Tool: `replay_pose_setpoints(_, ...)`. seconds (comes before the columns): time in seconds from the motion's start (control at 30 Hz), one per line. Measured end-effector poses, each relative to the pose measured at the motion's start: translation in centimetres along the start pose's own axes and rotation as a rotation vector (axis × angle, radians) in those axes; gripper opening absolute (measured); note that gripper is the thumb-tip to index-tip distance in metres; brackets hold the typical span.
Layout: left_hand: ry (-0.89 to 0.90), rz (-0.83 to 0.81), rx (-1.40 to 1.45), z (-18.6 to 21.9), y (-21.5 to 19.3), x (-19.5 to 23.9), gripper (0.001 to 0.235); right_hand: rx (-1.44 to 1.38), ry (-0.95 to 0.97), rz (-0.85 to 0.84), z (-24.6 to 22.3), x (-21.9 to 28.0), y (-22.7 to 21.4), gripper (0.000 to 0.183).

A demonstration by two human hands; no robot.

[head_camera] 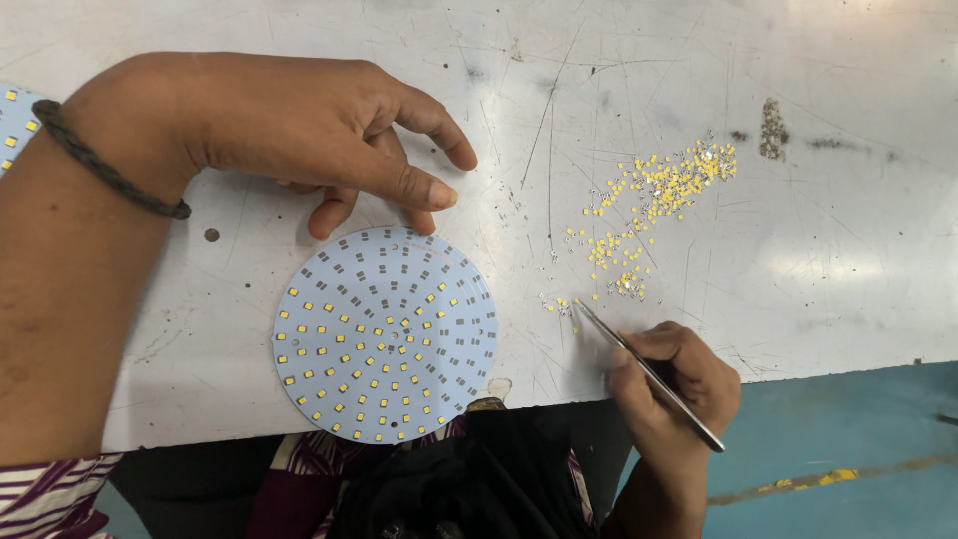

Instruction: The person uses tweezers to pick small yellow LED chips from a pile on the table and places them one by one into empty slots on a circular LED board. The person repeats this process continuously across the board.

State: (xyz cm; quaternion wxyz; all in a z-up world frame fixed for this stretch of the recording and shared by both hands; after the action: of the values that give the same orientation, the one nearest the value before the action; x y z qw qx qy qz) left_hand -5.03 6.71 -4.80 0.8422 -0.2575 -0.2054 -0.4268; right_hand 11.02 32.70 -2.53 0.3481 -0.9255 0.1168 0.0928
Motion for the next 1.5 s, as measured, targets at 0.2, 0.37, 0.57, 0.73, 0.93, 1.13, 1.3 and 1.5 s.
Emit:
replay_pose_setpoints(0.2,-0.01,0.016,-0.015,0.0,-0.1,0.0,0.068,0.057,-0.094,-0.057,-1.0,-0.2,0.7,0.015)
replay_pose_setpoints(0.37,-0.002,0.012,-0.011,0.1,0.0,-0.1,0.069,0.107,-0.083,-0.071,-1.1,-0.4,0.8,0.012)
replay_pose_setpoints(0.57,-0.003,0.011,-0.014,-0.1,-0.1,-0.2,0.068,0.084,-0.049,-0.038,-0.8,-0.5,0.5,0.013)
replay_pose_setpoints(0.73,0.007,0.003,-0.003,0.3,0.1,0.1,0.069,0.095,-0.068,-0.038,-1.1,-0.4,0.6,0.013)
replay_pose_setpoints(0.93,-0.002,0.011,-0.029,-0.5,-0.1,-0.2,0.07,0.093,-0.054,-0.03,-1.1,-0.2,0.6,0.013)
replay_pose_setpoints(1.13,0.143,-0.041,-0.001,0.5,0.1,0.1,0.067,0.154,-0.001,0.008,-0.5,0.6,0.2,0.011)
replay_pose_setpoints(1.3,0.168,-0.007,0.042,1.3,-0.1,1.2,0.066,0.009,-0.086,-0.081,-3.8,1.6,4.4,0.01)
replay_pose_setpoints(1.5,0.166,0.015,0.018,0.3,-0.2,1.1,0.063,0.192,-0.329,-0.195,-10.1,1.5,9.8,0.015)
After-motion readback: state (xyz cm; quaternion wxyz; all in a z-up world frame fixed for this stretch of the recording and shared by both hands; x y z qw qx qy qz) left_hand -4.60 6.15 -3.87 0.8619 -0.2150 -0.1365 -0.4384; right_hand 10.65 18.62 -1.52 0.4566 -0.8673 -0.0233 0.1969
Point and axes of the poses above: each hand's wrist, its own x-axis away from the middle knuckle, its own y-axis out of the palm, z = x × y, the point moved 10 cm from there along -x, towards the middle knuckle, and after that the axes turned 5 degrees about x, right-handed, at the moved point
